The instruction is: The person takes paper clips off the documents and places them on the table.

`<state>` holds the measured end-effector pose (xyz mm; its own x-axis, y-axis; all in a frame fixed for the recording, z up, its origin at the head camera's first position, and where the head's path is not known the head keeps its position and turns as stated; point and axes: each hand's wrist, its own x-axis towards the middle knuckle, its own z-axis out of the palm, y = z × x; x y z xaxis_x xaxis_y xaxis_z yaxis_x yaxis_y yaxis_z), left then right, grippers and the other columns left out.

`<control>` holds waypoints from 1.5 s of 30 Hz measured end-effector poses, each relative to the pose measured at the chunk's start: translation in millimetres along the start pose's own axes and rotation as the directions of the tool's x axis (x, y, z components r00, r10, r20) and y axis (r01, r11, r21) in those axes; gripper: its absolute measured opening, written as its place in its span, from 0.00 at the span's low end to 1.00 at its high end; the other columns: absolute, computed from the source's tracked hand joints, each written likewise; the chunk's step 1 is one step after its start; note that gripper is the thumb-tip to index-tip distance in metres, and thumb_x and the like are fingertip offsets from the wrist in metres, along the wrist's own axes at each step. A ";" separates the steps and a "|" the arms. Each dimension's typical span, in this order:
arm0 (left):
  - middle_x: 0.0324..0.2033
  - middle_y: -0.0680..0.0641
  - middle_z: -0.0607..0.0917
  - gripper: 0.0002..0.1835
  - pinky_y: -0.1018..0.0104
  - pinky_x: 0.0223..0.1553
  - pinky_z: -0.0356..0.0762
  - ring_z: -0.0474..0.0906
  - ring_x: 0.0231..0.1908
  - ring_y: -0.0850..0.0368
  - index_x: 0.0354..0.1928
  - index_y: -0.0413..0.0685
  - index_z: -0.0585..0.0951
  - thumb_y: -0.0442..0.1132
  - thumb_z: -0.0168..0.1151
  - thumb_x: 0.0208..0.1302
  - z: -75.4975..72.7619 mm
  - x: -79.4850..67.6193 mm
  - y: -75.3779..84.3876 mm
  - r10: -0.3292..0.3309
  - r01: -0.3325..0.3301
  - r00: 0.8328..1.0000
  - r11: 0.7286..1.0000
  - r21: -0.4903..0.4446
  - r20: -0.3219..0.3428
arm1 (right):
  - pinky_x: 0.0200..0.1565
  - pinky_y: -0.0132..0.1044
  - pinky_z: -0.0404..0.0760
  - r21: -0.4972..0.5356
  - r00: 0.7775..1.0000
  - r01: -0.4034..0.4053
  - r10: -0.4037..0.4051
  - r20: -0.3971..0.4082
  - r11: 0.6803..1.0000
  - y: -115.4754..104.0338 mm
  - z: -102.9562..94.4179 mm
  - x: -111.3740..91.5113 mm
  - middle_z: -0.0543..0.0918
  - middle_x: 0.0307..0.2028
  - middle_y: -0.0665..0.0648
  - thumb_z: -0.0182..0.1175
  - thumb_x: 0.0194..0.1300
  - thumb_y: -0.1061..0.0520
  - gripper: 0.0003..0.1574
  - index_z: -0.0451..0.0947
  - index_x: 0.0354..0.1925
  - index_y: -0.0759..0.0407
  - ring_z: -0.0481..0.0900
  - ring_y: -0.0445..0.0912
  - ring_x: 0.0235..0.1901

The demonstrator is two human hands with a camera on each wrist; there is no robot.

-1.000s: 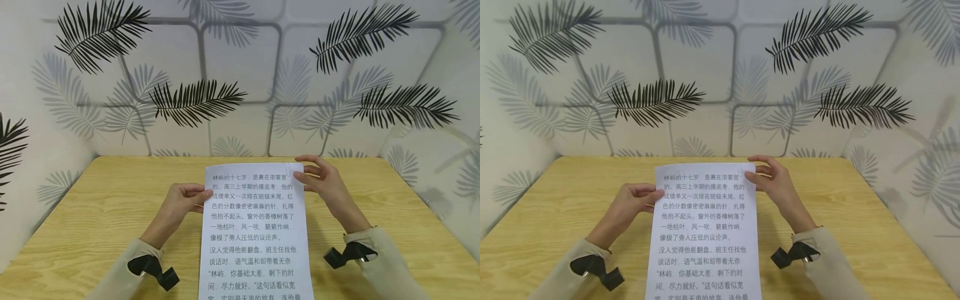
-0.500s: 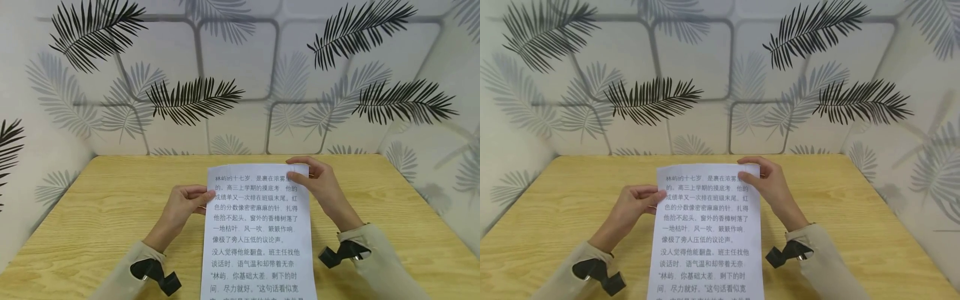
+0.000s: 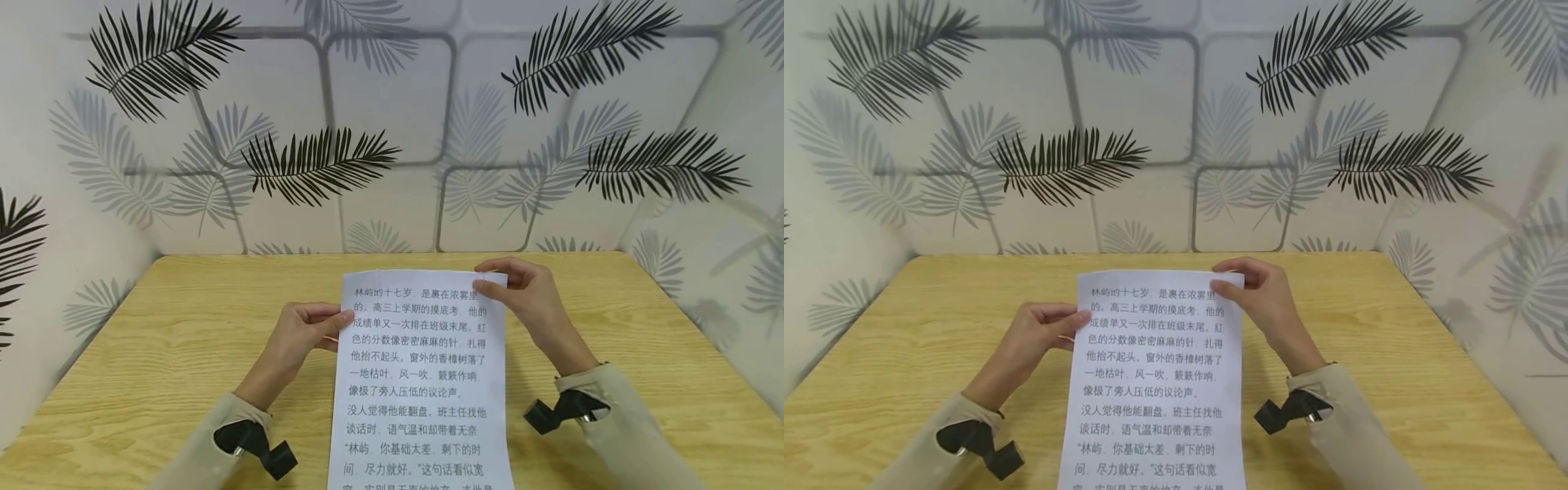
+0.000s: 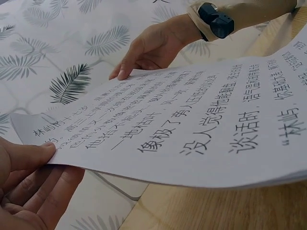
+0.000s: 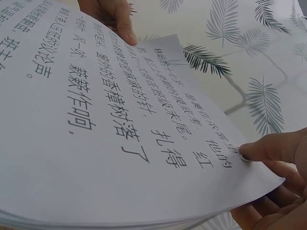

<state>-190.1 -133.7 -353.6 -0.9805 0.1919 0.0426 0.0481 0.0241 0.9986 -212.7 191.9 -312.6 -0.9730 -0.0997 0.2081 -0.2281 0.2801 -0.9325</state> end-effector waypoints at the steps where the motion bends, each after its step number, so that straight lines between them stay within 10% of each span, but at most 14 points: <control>1: 0.33 0.44 0.88 0.16 0.62 0.32 0.86 0.85 0.29 0.56 0.47 0.25 0.81 0.33 0.64 0.63 -0.2 -0.2 0.2 -0.003 0.003 1.000 1.000 -0.002 0.005 | 0.30 0.30 0.79 -0.001 1.000 -0.005 0.005 0.001 1.000 -0.3 -0.6 -0.1 0.83 0.30 0.48 0.69 0.58 0.57 0.21 0.79 0.49 0.65 0.80 0.42 0.27; 31: 0.34 0.41 0.88 0.16 0.65 0.31 0.85 0.85 0.29 0.57 0.47 0.23 0.80 0.32 0.64 0.63 -5.6 -1.1 -2.5 -0.006 0.006 1.000 1.000 -0.011 -0.011 | 0.41 0.31 0.85 0.255 0.999 0.051 -0.046 -0.027 0.965 -0.9 -32.8 4.9 0.88 0.34 0.48 0.67 0.60 0.62 0.13 0.82 0.45 0.60 0.86 0.40 0.34; 39: 0.34 0.43 0.88 0.16 0.66 0.31 0.85 0.85 0.29 0.58 0.48 0.24 0.80 0.33 0.64 0.63 -8.7 -2.5 -3.9 -0.025 0.025 0.999 1.000 -0.006 -0.039 | 0.40 0.32 0.85 0.173 1.000 0.012 -0.013 0.004 0.985 13.7 -44.8 10.2 0.88 0.34 0.48 0.66 0.61 0.61 0.14 0.81 0.46 0.62 0.87 0.41 0.35; 45: 0.33 0.45 0.88 0.16 0.65 0.30 0.85 0.85 0.29 0.57 0.48 0.26 0.81 0.33 0.64 0.63 -9.7 0.7 0.5 -0.021 0.020 0.998 1.000 -0.023 -0.052 | 0.41 0.32 0.85 -0.163 0.997 -0.048 0.057 0.050 0.985 37.5 -57.9 13.5 0.87 0.36 0.45 0.62 0.66 0.56 0.20 0.78 0.50 0.70 0.83 0.34 0.35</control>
<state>-192.7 -143.1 -352.7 -0.9899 0.1402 0.0233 0.0243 0.0055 0.9997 -236.4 256.4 -327.7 -0.9814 -0.1312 0.1400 -0.1839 0.4366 -0.8806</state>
